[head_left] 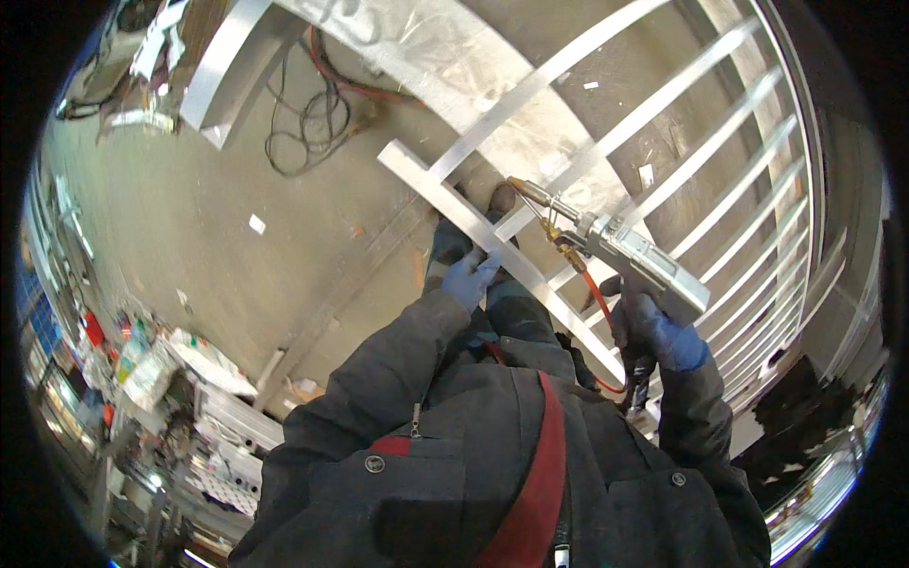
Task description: The person welds a metal frame using a handheld welding torch, repeatedly positioning the torch and applying welds along the joints of a grid-like structure. The person adjusts the frame and repositions the torch multiple times to complete welds at different intersections.
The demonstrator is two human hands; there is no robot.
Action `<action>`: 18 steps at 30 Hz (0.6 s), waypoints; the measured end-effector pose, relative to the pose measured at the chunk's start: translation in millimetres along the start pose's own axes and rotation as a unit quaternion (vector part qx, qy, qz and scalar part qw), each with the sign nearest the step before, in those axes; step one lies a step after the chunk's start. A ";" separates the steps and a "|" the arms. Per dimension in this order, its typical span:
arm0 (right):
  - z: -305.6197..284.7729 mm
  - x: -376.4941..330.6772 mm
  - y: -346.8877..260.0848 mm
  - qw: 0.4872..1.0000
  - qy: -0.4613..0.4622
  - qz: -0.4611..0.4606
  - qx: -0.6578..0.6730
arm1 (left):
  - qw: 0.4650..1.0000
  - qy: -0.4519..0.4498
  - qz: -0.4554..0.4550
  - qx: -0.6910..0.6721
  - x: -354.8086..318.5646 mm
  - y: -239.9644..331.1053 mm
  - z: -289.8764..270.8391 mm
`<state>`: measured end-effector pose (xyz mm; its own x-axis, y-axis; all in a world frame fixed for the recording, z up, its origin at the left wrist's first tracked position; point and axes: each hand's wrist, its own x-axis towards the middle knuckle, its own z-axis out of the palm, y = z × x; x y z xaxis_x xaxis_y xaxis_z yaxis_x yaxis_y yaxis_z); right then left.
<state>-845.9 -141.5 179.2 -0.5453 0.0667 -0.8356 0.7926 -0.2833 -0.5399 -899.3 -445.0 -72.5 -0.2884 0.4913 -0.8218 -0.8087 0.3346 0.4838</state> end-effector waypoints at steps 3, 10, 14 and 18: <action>6.5 -44.4 24.4 0.996 0.059 -0.054 0.028 | 0.997 -0.044 -0.034 0.052 -4.7 5.5 -4.3; 30.7 -172.7 82.4 0.982 0.147 -0.060 0.104 | 0.899 -0.236 0.078 0.359 -65.2 41.9 -23.0; 66.4 -218.9 137.5 0.942 0.265 -0.190 0.083 | 0.906 -0.201 0.003 0.372 -81.2 65.9 -32.5; 92.2 -262.1 176.0 0.879 0.340 -0.316 0.108 | 0.883 -0.189 0.004 0.429 -96.0 80.9 -36.8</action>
<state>-588.6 -297.0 312.6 -0.5113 0.8117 -0.2824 0.2786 -0.1544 -0.9479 -955.9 -494.8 34.4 0.0308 0.6758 -0.7364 -0.0746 0.7363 0.6725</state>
